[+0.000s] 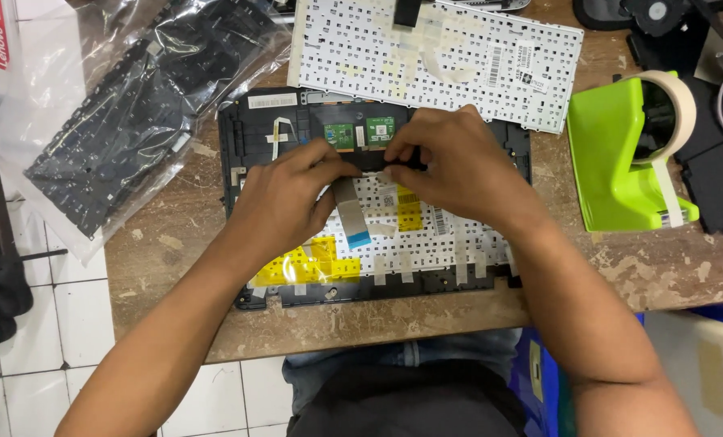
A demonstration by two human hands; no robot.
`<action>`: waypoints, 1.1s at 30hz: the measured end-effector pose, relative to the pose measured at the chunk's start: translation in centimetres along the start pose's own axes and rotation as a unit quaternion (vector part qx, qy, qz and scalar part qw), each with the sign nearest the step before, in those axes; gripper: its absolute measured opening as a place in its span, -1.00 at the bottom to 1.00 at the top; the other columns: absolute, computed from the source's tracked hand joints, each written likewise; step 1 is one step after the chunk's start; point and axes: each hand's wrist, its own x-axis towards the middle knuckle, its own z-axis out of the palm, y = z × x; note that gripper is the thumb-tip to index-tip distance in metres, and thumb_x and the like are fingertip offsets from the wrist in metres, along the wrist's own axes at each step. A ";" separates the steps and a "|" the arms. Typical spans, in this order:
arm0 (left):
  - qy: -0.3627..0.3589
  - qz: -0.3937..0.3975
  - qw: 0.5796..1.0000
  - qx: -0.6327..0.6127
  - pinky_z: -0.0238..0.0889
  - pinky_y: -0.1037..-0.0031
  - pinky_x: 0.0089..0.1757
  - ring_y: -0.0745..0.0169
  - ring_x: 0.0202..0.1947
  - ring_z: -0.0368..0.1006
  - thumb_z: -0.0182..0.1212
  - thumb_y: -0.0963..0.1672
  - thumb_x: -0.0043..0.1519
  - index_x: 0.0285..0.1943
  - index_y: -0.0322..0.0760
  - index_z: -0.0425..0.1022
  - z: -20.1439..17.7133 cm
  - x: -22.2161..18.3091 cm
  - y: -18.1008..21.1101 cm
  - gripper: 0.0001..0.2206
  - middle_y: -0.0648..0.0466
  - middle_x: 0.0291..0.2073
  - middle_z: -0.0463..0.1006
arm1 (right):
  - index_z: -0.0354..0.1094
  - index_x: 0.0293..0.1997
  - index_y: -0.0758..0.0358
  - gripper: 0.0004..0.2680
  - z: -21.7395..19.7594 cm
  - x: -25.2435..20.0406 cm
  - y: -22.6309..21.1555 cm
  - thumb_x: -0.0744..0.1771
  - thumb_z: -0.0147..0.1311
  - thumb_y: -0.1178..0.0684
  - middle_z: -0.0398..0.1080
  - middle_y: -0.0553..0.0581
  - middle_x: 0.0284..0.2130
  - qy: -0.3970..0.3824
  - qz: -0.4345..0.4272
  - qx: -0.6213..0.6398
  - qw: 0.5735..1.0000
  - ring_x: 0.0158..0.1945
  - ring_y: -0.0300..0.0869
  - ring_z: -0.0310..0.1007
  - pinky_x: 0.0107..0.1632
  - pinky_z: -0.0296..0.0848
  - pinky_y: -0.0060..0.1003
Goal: Securing internal laptop components and ribbon cables using adhesive tape on a repair bench.
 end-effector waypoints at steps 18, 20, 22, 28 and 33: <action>0.046 -0.037 0.998 -0.033 0.38 0.28 -0.40 -0.04 -0.41 0.55 0.28 -0.32 0.12 -0.11 -0.26 0.66 1.5 -0.2 -1.0 -0.77 0.04 -0.35 0.56 | 0.60 -0.17 0.29 -0.83 -1.0 0.2 -0.6 0.20 0.31 0.21 0.51 0.28 -0.34 -0.109 0.088 -0.046 0.989 -0.29 0.11 0.57 -0.25 0.53 -0.14; 0.049 -0.038 0.997 -0.035 0.38 0.28 -0.40 -0.03 -0.40 0.55 0.29 -0.32 0.13 -0.09 -0.26 0.65 1.5 -0.1 -0.9 -0.78 0.04 -0.34 0.56 | 0.60 -0.17 0.29 -0.82 -1.0 0.2 -0.5 0.19 0.32 0.21 0.51 0.28 -0.34 -0.113 0.086 -0.049 0.989 -0.27 0.12 0.57 -0.24 0.53 -0.13; 0.053 -0.040 0.997 -0.037 0.38 0.28 -0.40 -0.01 -0.40 0.55 0.31 -0.31 0.14 -0.08 -0.26 0.65 1.4 -0.1 -0.8 -0.78 0.04 -0.33 0.56 | 0.59 -0.17 0.29 -0.82 -1.0 0.2 -0.5 0.19 0.33 0.21 0.50 0.28 -0.33 -0.116 0.084 -0.052 0.988 -0.26 0.13 0.58 -0.24 0.53 -0.12; 0.107 -0.024 0.990 -0.088 0.30 0.45 -0.53 0.18 -0.60 0.45 0.33 -0.32 0.18 -0.13 -0.38 0.60 1.3 -0.2 -1.0 -0.86 0.02 -0.45 0.44 | 0.56 -0.27 0.29 -0.90 -0.8 0.4 -0.4 0.23 0.21 0.28 0.49 0.29 -0.38 -0.136 0.104 -0.010 0.985 -0.33 0.07 0.54 -0.33 0.50 -0.18; 0.069 -0.046 0.990 -0.115 0.28 0.45 -0.57 0.11 -0.62 0.44 0.25 -0.34 0.17 -0.26 -0.36 0.40 1.2 -0.6 -2.0 -0.85 0.05 -0.52 0.33 | 0.54 -0.31 0.33 -0.92 -1.0 0.1 -0.6 0.24 0.16 0.31 0.51 0.32 -0.42 -0.133 0.114 0.033 0.984 -0.37 0.07 0.54 -0.36 0.48 -0.17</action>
